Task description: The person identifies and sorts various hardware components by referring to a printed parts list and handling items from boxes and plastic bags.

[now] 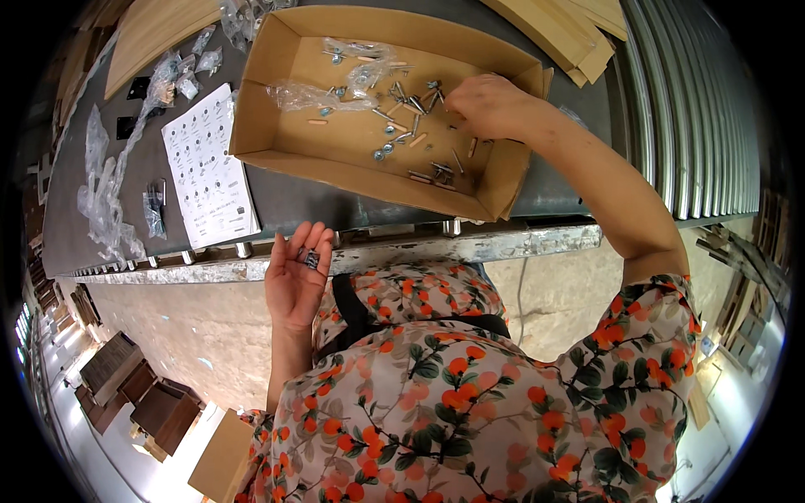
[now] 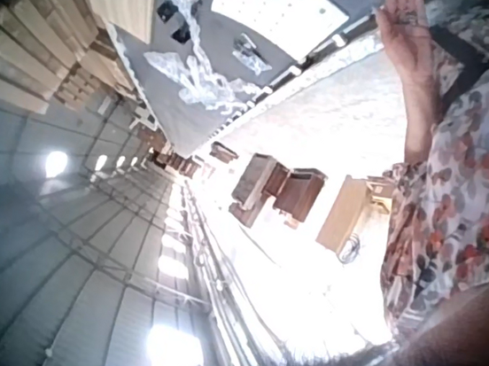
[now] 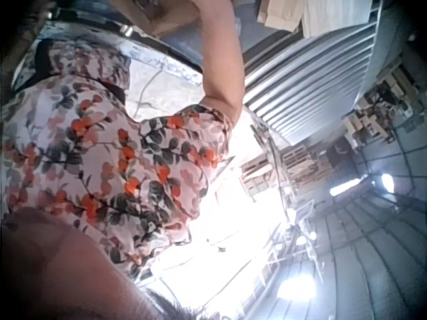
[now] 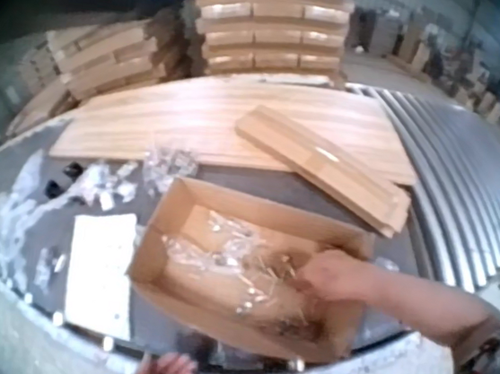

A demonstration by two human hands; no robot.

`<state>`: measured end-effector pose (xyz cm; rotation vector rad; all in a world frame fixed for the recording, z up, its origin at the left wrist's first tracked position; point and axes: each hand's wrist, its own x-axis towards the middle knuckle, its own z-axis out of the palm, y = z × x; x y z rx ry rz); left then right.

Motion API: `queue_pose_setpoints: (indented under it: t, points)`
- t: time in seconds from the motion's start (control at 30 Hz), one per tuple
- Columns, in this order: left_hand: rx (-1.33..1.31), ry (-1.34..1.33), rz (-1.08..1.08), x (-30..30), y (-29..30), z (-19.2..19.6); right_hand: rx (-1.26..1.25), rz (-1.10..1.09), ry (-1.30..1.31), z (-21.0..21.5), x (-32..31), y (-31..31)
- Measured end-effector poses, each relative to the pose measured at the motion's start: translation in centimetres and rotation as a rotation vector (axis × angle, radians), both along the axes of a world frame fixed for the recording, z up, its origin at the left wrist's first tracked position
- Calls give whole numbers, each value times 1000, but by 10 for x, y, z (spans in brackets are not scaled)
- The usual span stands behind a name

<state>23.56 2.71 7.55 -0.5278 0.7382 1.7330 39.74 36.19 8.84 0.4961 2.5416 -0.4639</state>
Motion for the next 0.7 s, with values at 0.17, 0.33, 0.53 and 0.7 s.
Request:
queue_pose_setpoints:
  t: [0.17,0.33,0.53,0.7]
  points:
    - [30,-17,-7,-3,1,-1,9,-17,167,-9,7,3]
    - [87,-7,-1,-3,5,4,-4,-43,-21,2,-8,0]
    - [283,-71,60,-7,13,18,47,-40,232,5,-1,-7]
    - [338,-76,55,-10,11,18,-4,-29,350,23,-10,-17]
